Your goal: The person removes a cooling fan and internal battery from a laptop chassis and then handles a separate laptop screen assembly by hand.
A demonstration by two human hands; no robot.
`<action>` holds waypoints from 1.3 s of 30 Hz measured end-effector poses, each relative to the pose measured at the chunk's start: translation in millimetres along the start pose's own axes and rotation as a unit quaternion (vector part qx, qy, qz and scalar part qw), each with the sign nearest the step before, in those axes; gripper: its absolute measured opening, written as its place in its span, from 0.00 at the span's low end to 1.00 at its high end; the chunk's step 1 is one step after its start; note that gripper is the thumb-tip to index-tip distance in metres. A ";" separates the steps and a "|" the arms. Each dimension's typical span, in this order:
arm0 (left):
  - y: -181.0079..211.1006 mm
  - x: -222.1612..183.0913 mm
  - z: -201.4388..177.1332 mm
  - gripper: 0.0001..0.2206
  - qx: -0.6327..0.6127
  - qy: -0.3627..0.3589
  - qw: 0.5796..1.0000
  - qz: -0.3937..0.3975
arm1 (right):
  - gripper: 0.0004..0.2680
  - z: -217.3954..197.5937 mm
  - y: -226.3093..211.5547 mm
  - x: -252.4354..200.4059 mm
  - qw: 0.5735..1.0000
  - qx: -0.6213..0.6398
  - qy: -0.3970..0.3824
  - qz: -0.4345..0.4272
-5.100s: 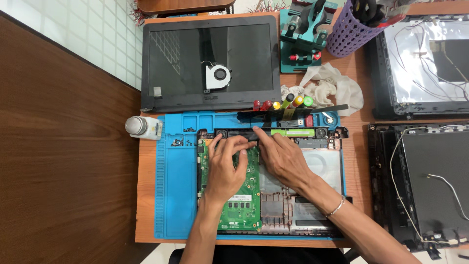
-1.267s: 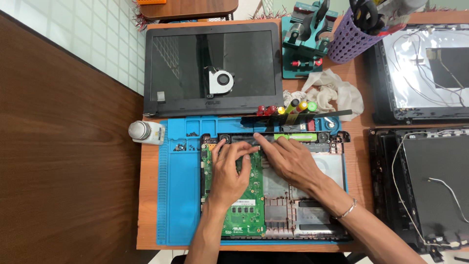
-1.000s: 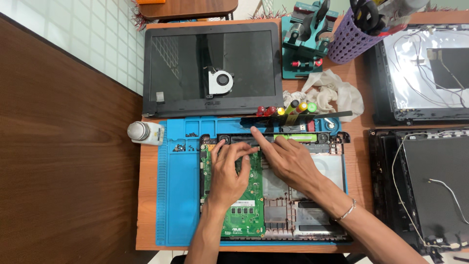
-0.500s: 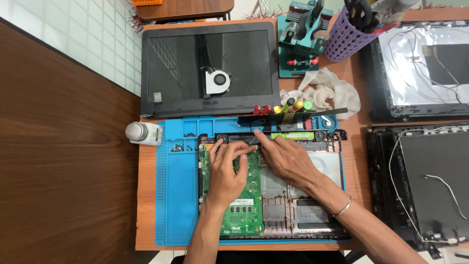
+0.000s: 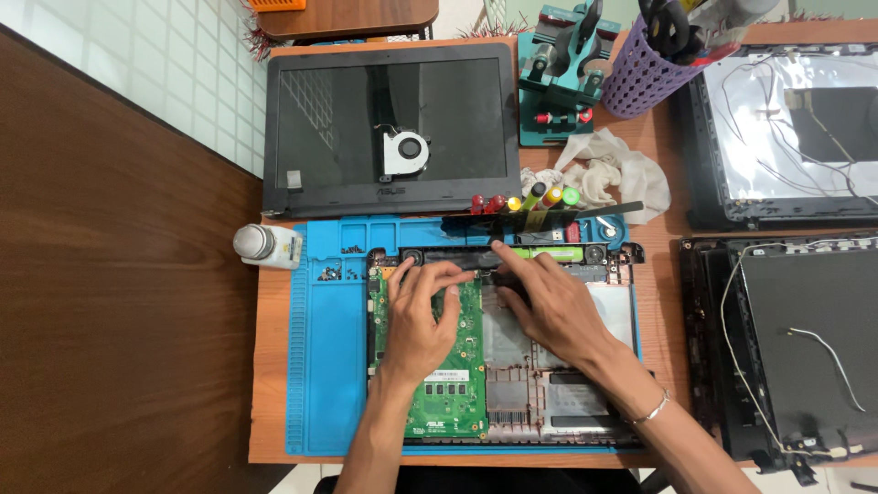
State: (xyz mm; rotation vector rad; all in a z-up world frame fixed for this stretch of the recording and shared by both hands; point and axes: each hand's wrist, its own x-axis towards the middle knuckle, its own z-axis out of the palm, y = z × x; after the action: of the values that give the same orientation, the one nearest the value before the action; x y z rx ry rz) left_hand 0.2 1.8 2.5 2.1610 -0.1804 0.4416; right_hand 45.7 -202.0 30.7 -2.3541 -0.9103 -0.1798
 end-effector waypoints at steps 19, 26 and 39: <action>20.2 -38.4 -39.2 0.06 0.081 -0.019 0.995 -0.050 | 0.14 -21.3 -14.9 -36.8 0.999 0.019 -0.026 0.044; 26.4 -67.3 -60.4 0.07 0.113 0.026 0.988 -0.106 | 0.15 -7.1 -43.4 -45.0 0.984 0.101 -0.076 0.122; 13.3 -92.2 -70.5 0.08 0.102 0.047 0.981 -0.160 | 0.21 13.8 -62.7 -44.5 0.919 0.223 -0.068 0.318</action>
State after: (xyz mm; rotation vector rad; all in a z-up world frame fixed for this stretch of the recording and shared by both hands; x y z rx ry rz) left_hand -106.3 47.9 15.6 2.3093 0.2733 0.3864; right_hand -29.9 -182.7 35.6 -2.1099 -0.1672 0.4170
